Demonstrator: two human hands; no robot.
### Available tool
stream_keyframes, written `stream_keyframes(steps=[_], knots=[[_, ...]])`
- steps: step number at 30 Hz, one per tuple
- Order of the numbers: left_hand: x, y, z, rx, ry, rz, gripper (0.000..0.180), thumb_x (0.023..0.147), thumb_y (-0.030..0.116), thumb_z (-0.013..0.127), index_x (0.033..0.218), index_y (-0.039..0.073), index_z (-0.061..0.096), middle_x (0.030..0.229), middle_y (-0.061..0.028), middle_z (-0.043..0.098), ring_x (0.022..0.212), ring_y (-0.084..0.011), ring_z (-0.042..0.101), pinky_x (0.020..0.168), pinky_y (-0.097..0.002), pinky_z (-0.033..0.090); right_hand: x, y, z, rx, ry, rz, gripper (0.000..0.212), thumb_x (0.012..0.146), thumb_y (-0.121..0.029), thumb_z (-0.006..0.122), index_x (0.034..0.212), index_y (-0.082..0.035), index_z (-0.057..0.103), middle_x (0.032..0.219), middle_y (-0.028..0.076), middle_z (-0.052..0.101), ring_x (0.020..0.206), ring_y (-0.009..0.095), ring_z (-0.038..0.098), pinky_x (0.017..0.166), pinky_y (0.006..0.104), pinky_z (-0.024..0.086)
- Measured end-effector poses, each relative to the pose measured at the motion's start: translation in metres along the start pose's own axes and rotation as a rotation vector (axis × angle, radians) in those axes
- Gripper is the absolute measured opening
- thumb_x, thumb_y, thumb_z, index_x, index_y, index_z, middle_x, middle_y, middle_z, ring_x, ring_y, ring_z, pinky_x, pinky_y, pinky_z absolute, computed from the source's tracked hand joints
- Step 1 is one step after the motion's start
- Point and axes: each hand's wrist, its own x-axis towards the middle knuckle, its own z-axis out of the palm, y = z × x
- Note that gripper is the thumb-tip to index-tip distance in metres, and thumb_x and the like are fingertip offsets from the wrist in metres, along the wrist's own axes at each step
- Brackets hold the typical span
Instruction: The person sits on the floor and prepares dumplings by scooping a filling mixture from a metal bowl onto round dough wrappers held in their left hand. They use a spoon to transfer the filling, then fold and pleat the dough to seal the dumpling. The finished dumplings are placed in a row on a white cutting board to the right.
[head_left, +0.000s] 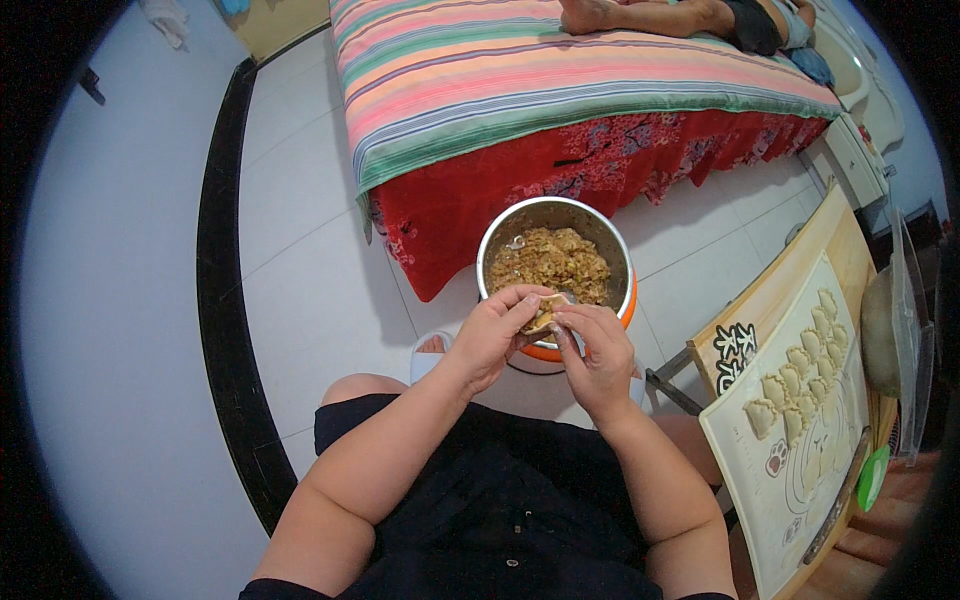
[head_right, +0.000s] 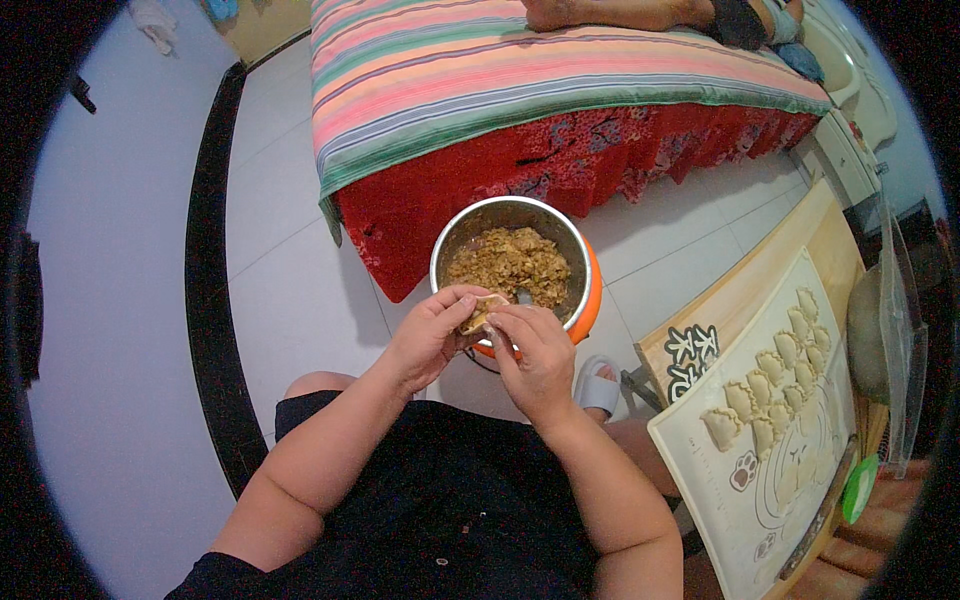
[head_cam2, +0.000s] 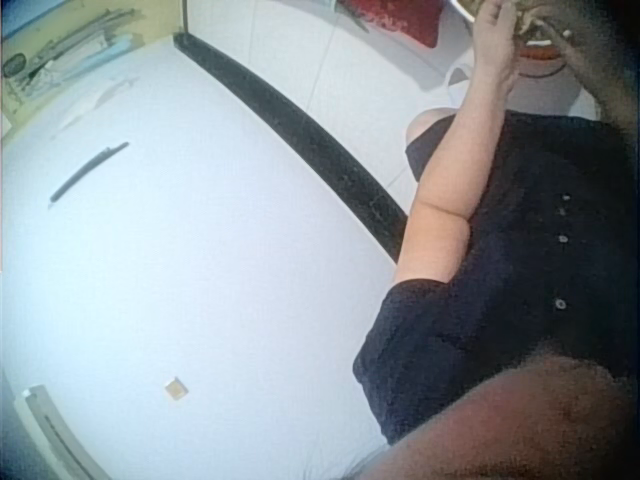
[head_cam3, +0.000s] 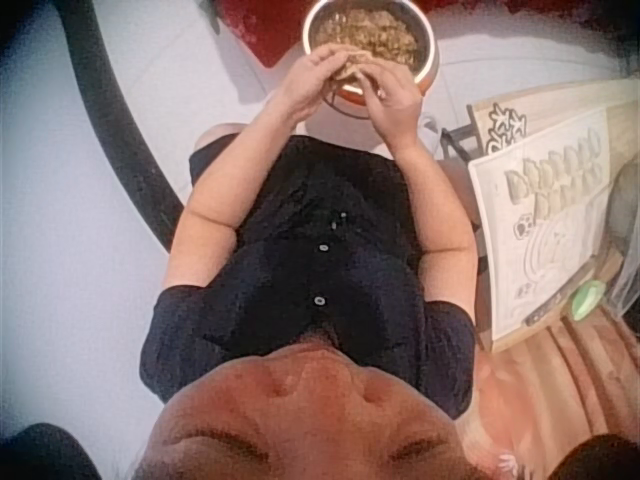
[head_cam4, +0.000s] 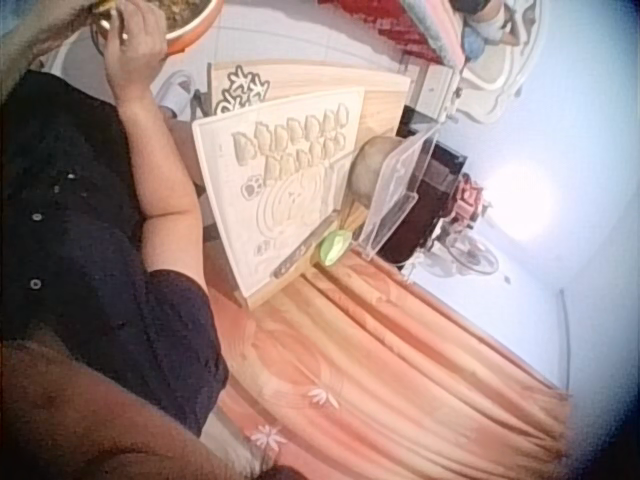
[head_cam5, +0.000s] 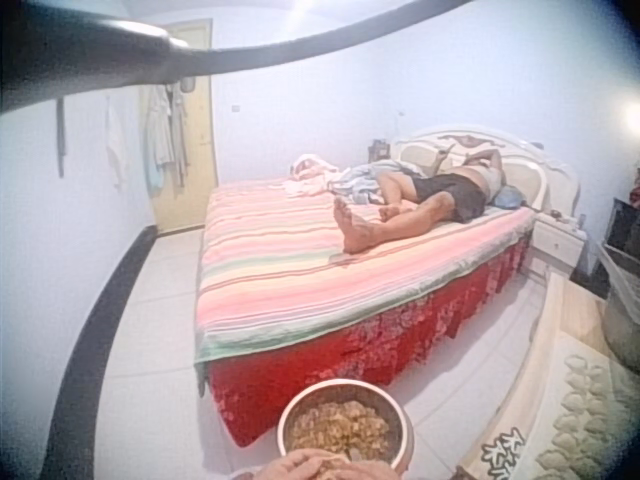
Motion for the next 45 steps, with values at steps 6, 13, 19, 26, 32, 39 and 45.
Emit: stream_keyframes(steps=[6, 13, 19, 26, 32, 39, 45], knots=[[-0.004, 0.005, 0.005, 0.045, 0.011, 0.007, 0.022, 0.096, 0.020, 0.048, 0.110, 0.004, 0.055, 0.108, -0.0079, 0.060, 0.097, -0.0155, 0.060, 0.086, -0.0309, 0.051, 0.002, -0.004, 0.000, 0.081, 0.008, 0.177, 0.015, 0.073, -0.004, 0.069, 0.087, -0.005, 0.066, 0.096, 0.010, 0.065, 0.093, 0.025, 0.059, 0.079, 0.0350, 0.047], [-0.001, 0.003, -0.002, 0.168, -0.038, 0.057, 0.022, 0.096, 0.021, 0.048, 0.106, 0.004, 0.057, 0.109, -0.0075, 0.059, 0.095, -0.0146, 0.060, 0.086, -0.0309, 0.051, -0.001, 0.007, 0.001, 0.262, -0.052, 0.337, 0.012, 0.077, -0.010, 0.068, 0.088, -0.005, 0.067, 0.101, 0.009, 0.065, 0.099, 0.024, 0.056, 0.087, 0.0349, 0.043], [-0.002, 0.002, -0.002, 0.153, -0.036, 0.055, 0.027, 0.097, 0.021, 0.046, 0.117, 0.004, 0.051, 0.112, -0.0094, 0.057, 0.101, -0.0171, 0.058, 0.089, -0.0330, 0.050, -0.003, 0.007, 0.002, 0.291, -0.041, 0.384, 0.011, 0.077, -0.010, 0.067, 0.087, -0.004, 0.067, 0.096, 0.009, 0.066, 0.095, 0.024, 0.058, 0.087, 0.0345, 0.043], [-0.002, 0.008, -0.004, -0.303, -0.211, -0.213, 0.035, 0.099, 0.023, 0.039, 0.126, 0.002, 0.041, 0.118, -0.0127, 0.052, 0.108, -0.0200, 0.055, 0.092, -0.0360, 0.049, -0.001, 0.002, 0.000, 0.250, 0.035, 0.265, 0.015, 0.074, -0.003, 0.068, 0.089, -0.004, 0.067, 0.097, 0.009, 0.066, 0.095, 0.025, 0.058, 0.086, 0.0352, 0.044], [0.003, 0.004, -0.010, -0.175, -0.153, -0.075, 0.032, 0.099, 0.024, 0.039, 0.121, 0.003, 0.047, 0.116, -0.0117, 0.054, 0.104, -0.0180, 0.058, 0.090, -0.0323, 0.051, 0.000, 0.001, -0.001, 0.121, -0.043, 0.097, 0.022, 0.071, -0.002, 0.070, 0.092, -0.005, 0.065, 0.106, 0.010, 0.062, 0.100, 0.027, 0.055, 0.088, 0.0363, 0.043], [0.003, 0.013, -0.011, -0.148, 0.020, -0.043, 0.031, 0.098, 0.024, 0.039, 0.117, 0.001, 0.049, 0.114, -0.0115, 0.056, 0.100, -0.0185, 0.060, 0.086, -0.0310, 0.053, -0.004, 0.005, -0.003, 0.193, -0.008, 0.229, 0.020, 0.076, -0.006, 0.066, 0.096, -0.004, 0.064, 0.107, 0.011, 0.058, 0.103, 0.029, 0.054, 0.089, 0.0363, 0.042], [0.004, 0.017, -0.019, -0.158, 0.086, -0.016, 0.031, 0.099, 0.022, 0.038, 0.115, -0.002, 0.050, 0.113, -0.0156, 0.057, 0.101, -0.0208, 0.060, 0.086, -0.0324, 0.053, -0.011, 0.032, -0.018, -0.170, -0.364, 0.446, 0.028, 0.081, -0.004, 0.056, 0.108, -0.005, 0.059, 0.112, 0.014, 0.054, 0.105, 0.030, 0.052, 0.089, 0.0364, 0.043]])
